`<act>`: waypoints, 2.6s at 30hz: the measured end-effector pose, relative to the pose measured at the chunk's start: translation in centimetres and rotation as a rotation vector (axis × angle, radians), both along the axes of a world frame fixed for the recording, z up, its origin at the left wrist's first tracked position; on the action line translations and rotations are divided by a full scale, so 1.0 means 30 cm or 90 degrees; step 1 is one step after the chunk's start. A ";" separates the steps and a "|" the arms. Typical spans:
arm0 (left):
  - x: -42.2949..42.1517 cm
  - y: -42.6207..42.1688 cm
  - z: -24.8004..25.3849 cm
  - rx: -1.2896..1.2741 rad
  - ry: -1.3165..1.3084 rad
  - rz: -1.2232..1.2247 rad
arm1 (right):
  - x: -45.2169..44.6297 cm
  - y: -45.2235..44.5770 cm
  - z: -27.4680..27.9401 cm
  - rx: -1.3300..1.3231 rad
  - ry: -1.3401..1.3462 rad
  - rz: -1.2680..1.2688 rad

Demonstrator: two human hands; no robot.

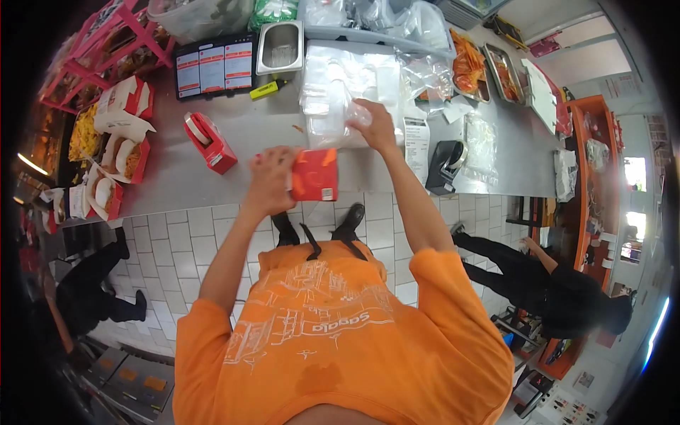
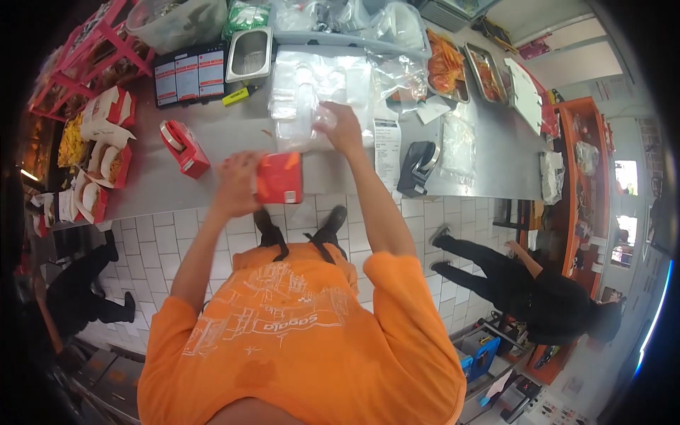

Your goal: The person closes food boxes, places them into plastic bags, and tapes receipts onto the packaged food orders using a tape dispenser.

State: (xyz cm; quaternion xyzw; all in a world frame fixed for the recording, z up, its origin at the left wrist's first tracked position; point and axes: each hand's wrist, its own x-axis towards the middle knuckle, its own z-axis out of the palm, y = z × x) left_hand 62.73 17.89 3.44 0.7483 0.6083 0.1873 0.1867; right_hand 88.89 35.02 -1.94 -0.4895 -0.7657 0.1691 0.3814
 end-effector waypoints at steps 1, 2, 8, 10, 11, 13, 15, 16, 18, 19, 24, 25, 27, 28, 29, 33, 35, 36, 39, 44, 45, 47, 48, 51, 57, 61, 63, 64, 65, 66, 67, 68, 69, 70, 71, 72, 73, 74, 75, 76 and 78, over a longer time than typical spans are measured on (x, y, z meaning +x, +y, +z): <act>0.037 0.029 -0.017 0.008 -0.001 0.004 | 0.001 0.041 -0.033 0.007 -0.065 0.049; 0.067 0.051 -0.027 -0.033 0.034 -0.008 | 0.005 0.069 -0.077 0.011 -0.131 0.100; 0.082 0.045 -0.012 0.008 0.050 -0.005 | 0.034 0.115 -0.133 -0.084 -0.101 0.047; 0.067 0.051 0.040 0.031 0.026 -0.006 | 0.034 0.083 -0.079 -0.185 -0.112 0.027; 0.048 0.064 0.064 0.030 -0.038 0.002 | 0.039 0.034 -0.048 -0.128 -0.078 0.070; 0.025 0.086 0.089 0.029 -0.102 0.013 | 0.063 0.011 -0.071 -0.027 -0.148 0.121; 0.024 0.088 0.093 -0.002 -0.084 0.033 | 0.090 0.011 -0.127 0.060 -0.241 0.231; 0.025 0.090 0.088 -0.003 -0.081 0.032 | 0.105 0.022 -0.167 0.097 -0.300 0.318; 0.028 0.092 0.086 -0.017 -0.107 0.019 | 0.080 0.028 -0.138 -0.050 -0.256 0.281; 0.034 0.092 0.092 -0.017 -0.104 0.021 | 0.062 0.037 -0.109 -0.043 -0.229 0.277; 0.041 0.122 0.132 -0.106 -0.155 0.052 | 0.046 0.078 -0.136 0.068 -0.239 0.322; 0.035 0.125 0.126 -0.101 -0.153 0.052 | 0.055 0.074 -0.131 0.042 -0.264 0.318; 0.025 0.141 0.096 -0.124 -0.247 0.048 | 0.055 0.097 -0.067 0.024 -0.291 0.314; 0.031 0.159 0.077 -0.117 -0.249 0.048 | 0.056 0.116 -0.025 -0.066 -0.259 0.292; 0.045 0.187 0.054 -0.043 -0.190 0.040 | 0.054 0.130 0.020 -0.158 -0.225 0.268; 0.219 0.404 -0.028 0.189 -0.059 0.002 | 0.035 0.200 0.124 -0.162 -0.188 0.325; 0.286 0.528 -0.065 0.222 -0.042 -0.003 | 0.045 0.225 0.098 -0.166 -0.183 0.329; 0.308 0.580 -0.084 0.149 -0.003 -0.031 | 0.049 0.226 0.109 -0.175 -0.176 0.333; 0.323 0.681 -0.237 0.131 0.040 -0.039 | 0.056 0.174 0.165 -0.155 -0.119 0.228; 0.335 0.664 -0.240 0.246 -0.029 0.123 | 0.129 0.013 0.420 -0.057 0.279 -0.057; 0.330 0.666 -0.251 0.254 -0.022 0.127 | 0.157 -0.026 0.507 -0.045 0.346 -0.112; 0.321 0.690 -0.297 0.230 -0.013 0.117 | 0.216 -0.094 0.625 0.015 0.494 -0.159; 0.321 0.703 -0.297 0.209 -0.002 0.110 | 0.242 -0.133 0.696 0.079 0.507 -0.184; 0.350 0.707 -0.240 0.055 0.092 0.085 | 0.366 -0.214 0.851 0.190 0.575 -0.251; 0.602 0.409 0.204 -0.018 -0.480 -0.396 | 0.405 -0.333 0.915 -0.120 0.539 -0.201; 0.642 0.390 0.188 -0.355 -0.397 -0.427 | 0.458 -0.399 0.973 -0.182 0.629 -0.038; 0.563 0.364 0.196 -0.475 -0.568 -0.250 | 0.531 -0.444 1.012 -0.059 0.657 -0.132; 0.534 0.320 0.205 -0.415 -0.744 -0.122 | 0.561 -0.476 1.040 -0.031 0.675 -0.176; 0.550 0.243 0.247 -0.236 -1.057 0.105 | 0.586 -0.481 1.016 0.006 0.686 -0.209; 0.559 0.222 0.319 -0.244 -1.153 -0.008 | 0.611 -0.490 0.984 0.039 0.698 -0.246; 0.569 0.200 0.391 -0.268 -1.242 -0.126 | 0.610 -0.506 0.967 0.041 0.702 -0.253; 0.573 0.202 0.408 -0.325 -1.230 -0.046 | 0.600 -0.517 0.951 0.011 0.706 -0.284; 0.577 0.204 0.424 -0.381 -1.218 0.034 | 0.593 -0.522 0.939 -0.019 0.709 -0.313; 0.541 0.212 0.370 -0.333 -1.144 -0.290 | 0.588 -0.529 0.924 -0.018 0.710 -0.317; 0.530 0.205 0.309 -0.308 -1.089 -0.445 | 0.583 -0.535 0.910 -0.044 0.716 -0.327; 0.520 0.199 0.250 -0.274 -1.032 -0.597 | 0.580 -0.543 0.904 -0.069 0.721 -0.336; 0.536 0.189 0.237 -0.345 -1.115 -0.458 | 0.571 -0.550 0.912 -0.062 0.728 -0.360; 0.544 0.180 0.233 -0.413 -1.187 -0.313 | 0.574 -0.556 0.908 -0.060 0.727 -0.360; 0.531 0.178 0.236 -0.410 -1.189 -0.314 | 0.582 -0.558 0.901 -0.022 0.743 -0.394; 0.504 0.188 0.243 -0.491 -1.042 -0.248 | 0.591 -0.557 0.895 0.018 0.759 -0.426; 0.508 0.201 0.255 -0.557 -0.888 -0.189 | 0.626 -0.577 0.895 0.028 0.751 -0.396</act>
